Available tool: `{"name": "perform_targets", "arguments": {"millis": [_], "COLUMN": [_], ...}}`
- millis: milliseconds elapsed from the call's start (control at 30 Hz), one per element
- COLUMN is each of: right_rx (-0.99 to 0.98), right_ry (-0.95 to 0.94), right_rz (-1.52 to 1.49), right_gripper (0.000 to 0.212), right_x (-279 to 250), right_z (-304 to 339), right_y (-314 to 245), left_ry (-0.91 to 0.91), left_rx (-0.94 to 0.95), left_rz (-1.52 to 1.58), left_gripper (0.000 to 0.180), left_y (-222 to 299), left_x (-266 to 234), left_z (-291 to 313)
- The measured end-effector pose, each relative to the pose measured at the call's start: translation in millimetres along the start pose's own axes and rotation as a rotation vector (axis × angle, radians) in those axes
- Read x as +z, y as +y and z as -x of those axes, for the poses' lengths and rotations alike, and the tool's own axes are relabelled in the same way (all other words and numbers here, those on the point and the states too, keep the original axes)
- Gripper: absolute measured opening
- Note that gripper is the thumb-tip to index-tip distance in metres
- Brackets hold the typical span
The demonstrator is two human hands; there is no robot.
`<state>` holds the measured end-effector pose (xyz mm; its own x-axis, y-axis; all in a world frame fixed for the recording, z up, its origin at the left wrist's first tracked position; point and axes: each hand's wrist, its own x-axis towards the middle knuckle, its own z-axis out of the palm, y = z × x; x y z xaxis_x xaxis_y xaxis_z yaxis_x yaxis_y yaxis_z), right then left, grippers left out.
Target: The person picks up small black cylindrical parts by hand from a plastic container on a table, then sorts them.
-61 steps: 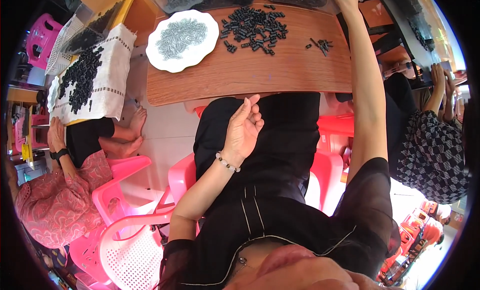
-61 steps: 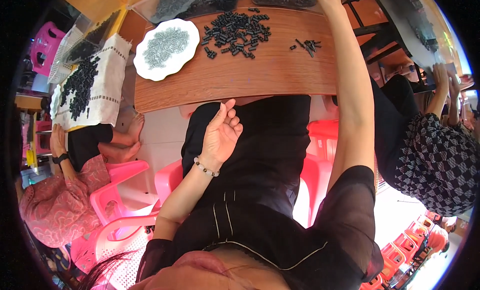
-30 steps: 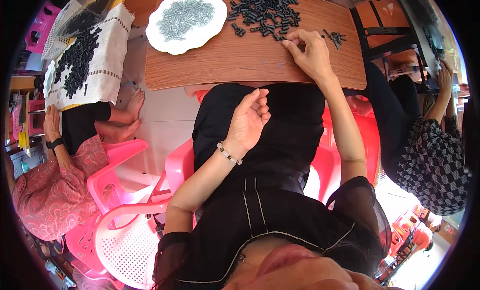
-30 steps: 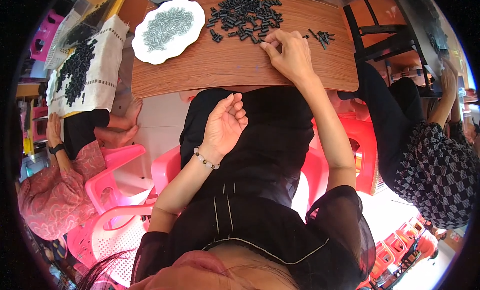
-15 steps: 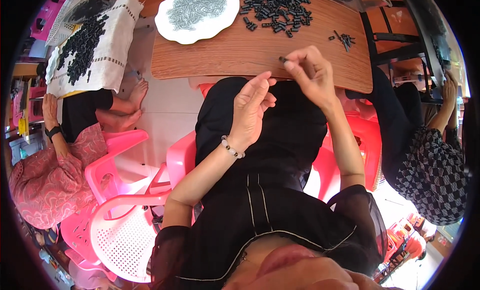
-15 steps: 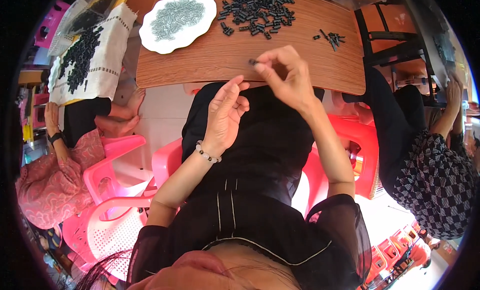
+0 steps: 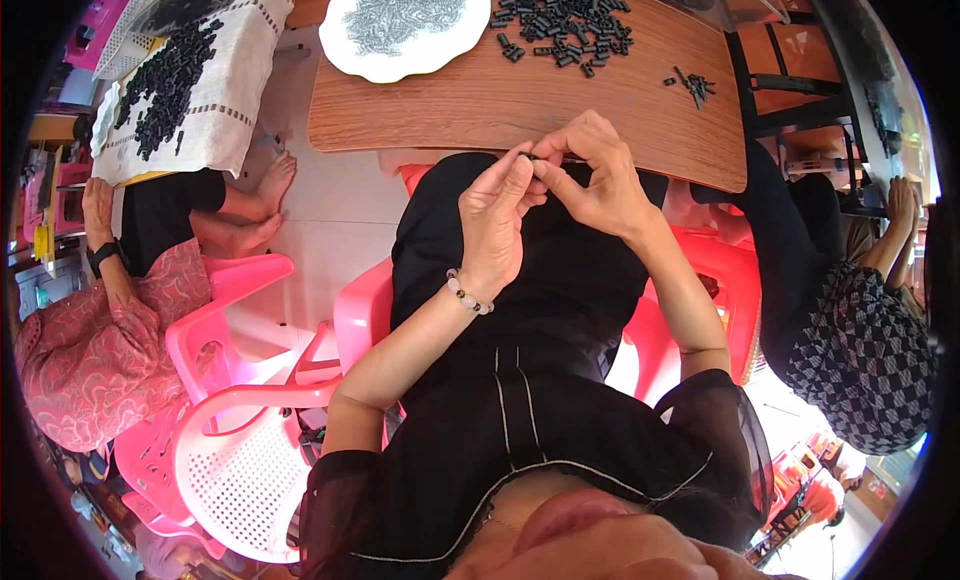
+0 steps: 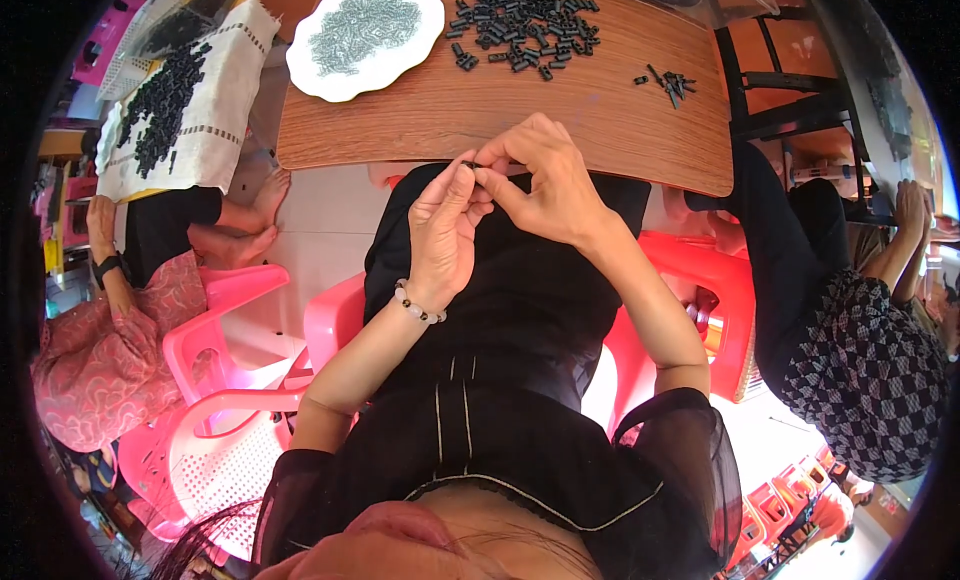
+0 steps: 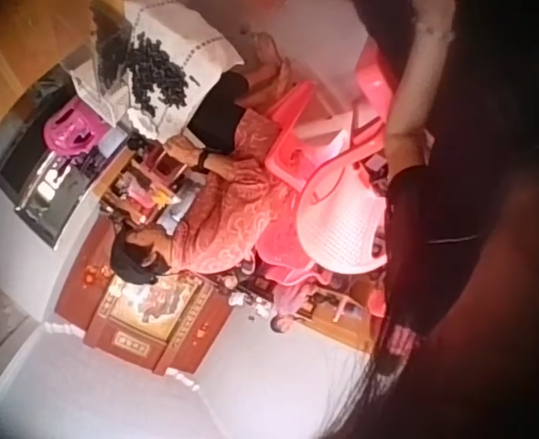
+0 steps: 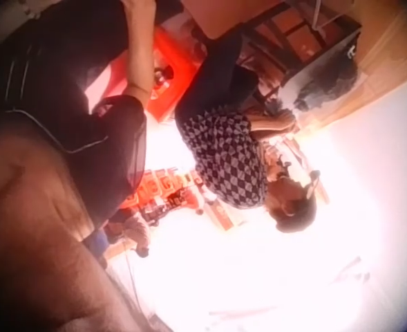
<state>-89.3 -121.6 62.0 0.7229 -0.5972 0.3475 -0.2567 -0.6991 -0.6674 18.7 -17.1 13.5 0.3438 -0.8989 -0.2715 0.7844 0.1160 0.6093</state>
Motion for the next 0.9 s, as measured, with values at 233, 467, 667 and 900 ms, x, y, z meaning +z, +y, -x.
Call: {"name": "perform_targets", "arguments": {"millis": [233,467,667,900], "right_rx": [0.065,0.003,-0.192,-0.170], "right_ry": [0.041,0.059,-0.069,-0.162], "right_rz": [-0.021,0.077,0.249,0.292], "right_gripper": [0.015,0.018,0.015,0.012], "right_x": [-8.6,-3.1,28.9,60.0], "right_z": [-34.1,-106.9,-161.0,-179.5], "right_y": [11.4,31.0,35.6,28.4], "left_ry": [0.086,0.061,0.051,0.095], "left_rx": [-0.031,-0.117,-0.137,-0.170], "left_rz": [0.065,0.085,0.089,0.086], "left_gripper": [0.028,0.024,0.022,0.018], "left_y": [5.4,-1.5,-5.5,-4.0], "left_x": [-1.4,-5.2,-7.6,-5.3], "left_z": [-3.9,-3.4,-2.7,-1.0]}}
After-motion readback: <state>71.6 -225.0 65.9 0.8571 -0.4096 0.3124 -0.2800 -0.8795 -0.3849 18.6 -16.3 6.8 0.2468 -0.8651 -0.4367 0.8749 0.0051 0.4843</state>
